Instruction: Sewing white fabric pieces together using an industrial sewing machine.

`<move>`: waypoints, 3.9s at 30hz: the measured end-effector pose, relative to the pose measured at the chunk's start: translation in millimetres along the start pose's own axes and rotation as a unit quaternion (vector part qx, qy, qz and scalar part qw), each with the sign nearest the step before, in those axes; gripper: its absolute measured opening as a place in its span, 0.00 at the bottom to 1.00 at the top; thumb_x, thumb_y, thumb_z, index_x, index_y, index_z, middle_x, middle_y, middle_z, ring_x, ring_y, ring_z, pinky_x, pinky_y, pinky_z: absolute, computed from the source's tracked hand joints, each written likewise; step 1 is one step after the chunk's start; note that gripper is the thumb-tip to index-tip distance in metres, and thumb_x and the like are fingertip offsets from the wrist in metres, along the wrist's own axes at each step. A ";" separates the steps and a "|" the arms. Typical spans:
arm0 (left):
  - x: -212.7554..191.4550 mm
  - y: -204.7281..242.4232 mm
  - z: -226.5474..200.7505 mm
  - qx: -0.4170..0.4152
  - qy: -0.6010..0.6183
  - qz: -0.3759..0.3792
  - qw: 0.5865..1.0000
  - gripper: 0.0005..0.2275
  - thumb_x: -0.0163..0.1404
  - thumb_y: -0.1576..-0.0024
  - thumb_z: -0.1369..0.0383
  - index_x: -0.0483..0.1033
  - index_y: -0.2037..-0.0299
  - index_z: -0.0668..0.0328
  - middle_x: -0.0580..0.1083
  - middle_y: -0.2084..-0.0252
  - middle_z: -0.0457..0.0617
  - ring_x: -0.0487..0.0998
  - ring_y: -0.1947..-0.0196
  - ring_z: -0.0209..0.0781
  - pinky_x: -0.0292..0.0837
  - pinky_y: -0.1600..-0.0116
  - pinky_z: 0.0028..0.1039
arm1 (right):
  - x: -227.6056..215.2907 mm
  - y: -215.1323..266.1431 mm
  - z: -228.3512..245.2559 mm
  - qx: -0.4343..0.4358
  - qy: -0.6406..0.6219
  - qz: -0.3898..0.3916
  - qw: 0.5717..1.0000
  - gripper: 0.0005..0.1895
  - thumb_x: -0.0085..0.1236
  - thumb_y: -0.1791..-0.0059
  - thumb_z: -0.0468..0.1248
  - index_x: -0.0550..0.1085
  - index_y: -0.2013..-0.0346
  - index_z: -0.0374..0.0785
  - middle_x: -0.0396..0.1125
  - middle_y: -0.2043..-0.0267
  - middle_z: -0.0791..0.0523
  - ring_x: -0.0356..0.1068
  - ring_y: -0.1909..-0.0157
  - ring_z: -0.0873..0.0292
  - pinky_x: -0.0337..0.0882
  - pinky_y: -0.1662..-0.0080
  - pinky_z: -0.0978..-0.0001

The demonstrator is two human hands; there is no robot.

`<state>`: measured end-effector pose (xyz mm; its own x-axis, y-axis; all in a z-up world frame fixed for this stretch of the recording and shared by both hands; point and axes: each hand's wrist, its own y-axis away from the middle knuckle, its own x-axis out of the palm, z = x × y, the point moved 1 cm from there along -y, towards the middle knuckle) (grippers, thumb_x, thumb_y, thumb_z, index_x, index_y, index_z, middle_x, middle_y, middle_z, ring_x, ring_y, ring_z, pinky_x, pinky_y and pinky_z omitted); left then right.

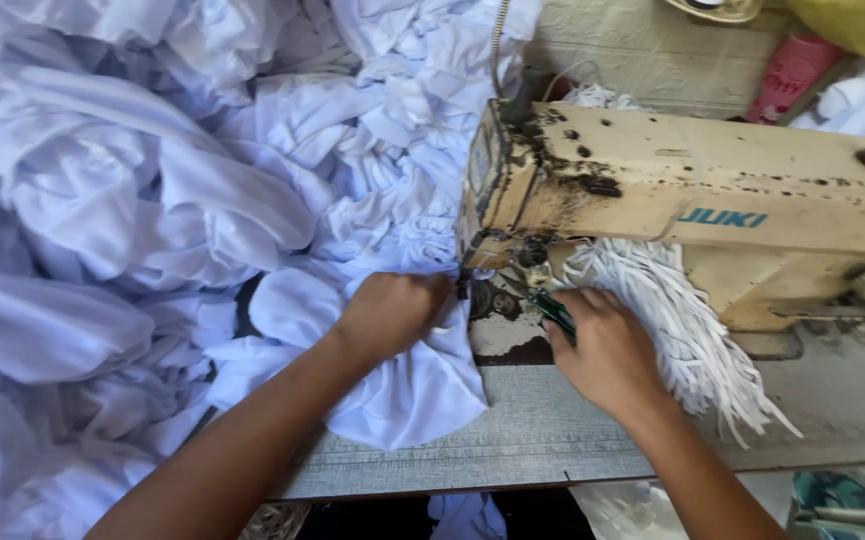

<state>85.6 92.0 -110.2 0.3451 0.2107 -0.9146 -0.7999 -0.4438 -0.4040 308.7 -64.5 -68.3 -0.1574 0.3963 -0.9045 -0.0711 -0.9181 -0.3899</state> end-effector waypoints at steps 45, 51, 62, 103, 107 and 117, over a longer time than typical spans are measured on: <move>-42.3 2.4 6.0 -0.175 0.258 0.076 0.947 0.07 0.44 0.37 0.66 0.74 0.55 0.53 0.82 0.71 0.53 0.84 0.67 0.61 0.80 0.58 0.47 | -0.3 -1.3 52.5 0.135 -0.187 0.061 0.971 0.14 0.50 0.46 0.38 0.79 0.50 0.40 0.77 0.60 0.47 0.78 0.56 0.43 0.77 0.54 0.53; -49.9 3.0 6.7 -0.180 0.283 0.085 0.938 0.07 0.42 0.37 0.68 0.72 0.53 0.53 0.81 0.72 0.55 0.84 0.66 0.63 0.79 0.58 0.46 | -1.7 -28.2 75.9 0.229 -0.250 0.205 0.918 0.24 0.55 0.49 0.46 0.72 0.42 0.37 0.74 0.53 0.42 0.77 0.52 0.41 0.76 0.54 0.49; -56.1 0.9 6.4 -0.177 0.315 0.097 0.927 0.06 0.42 0.37 0.70 0.71 0.53 0.54 0.82 0.71 0.58 0.84 0.66 0.64 0.79 0.59 0.45 | 20.0 -34.1 82.6 0.192 -0.156 0.229 0.941 0.22 0.38 0.42 0.49 0.65 0.44 0.35 0.75 0.61 0.43 0.79 0.58 0.45 0.80 0.64 0.56; -49.3 5.5 8.6 -0.186 0.312 0.058 0.930 0.05 0.50 0.41 0.67 0.78 0.59 0.52 0.82 0.67 0.51 0.84 0.64 0.58 0.80 0.58 0.44 | -15.7 -14.6 85.2 0.169 -0.156 0.279 0.932 0.23 0.38 0.44 0.47 0.64 0.39 0.36 0.75 0.55 0.41 0.80 0.57 0.42 0.81 0.65 0.54; -49.2 5.6 9.6 -0.194 0.330 0.047 0.923 0.05 0.50 0.41 0.67 0.77 0.58 0.52 0.83 0.67 0.52 0.84 0.66 0.57 0.80 0.58 0.44 | -10.4 -22.8 90.1 0.153 -0.163 0.280 0.934 0.24 0.37 0.43 0.48 0.62 0.38 0.36 0.74 0.54 0.42 0.80 0.55 0.42 0.82 0.64 0.54; -56.3 5.5 7.1 -0.194 0.336 0.058 0.920 0.06 0.48 0.39 0.70 0.76 0.56 0.56 0.82 0.69 0.55 0.85 0.70 0.55 0.80 0.62 0.40 | 6.2 -31.0 84.4 0.136 -0.162 0.281 0.936 0.22 0.33 0.42 0.45 0.66 0.39 0.36 0.74 0.73 0.44 0.77 0.75 0.48 0.72 0.76 0.61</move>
<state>58.3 83.9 -60.8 0.5986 -0.3863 -0.7018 -0.6596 -0.7348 -0.1582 226.8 -33.4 -47.3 -0.5334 -0.1283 -0.8361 -0.1291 -0.9645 0.2303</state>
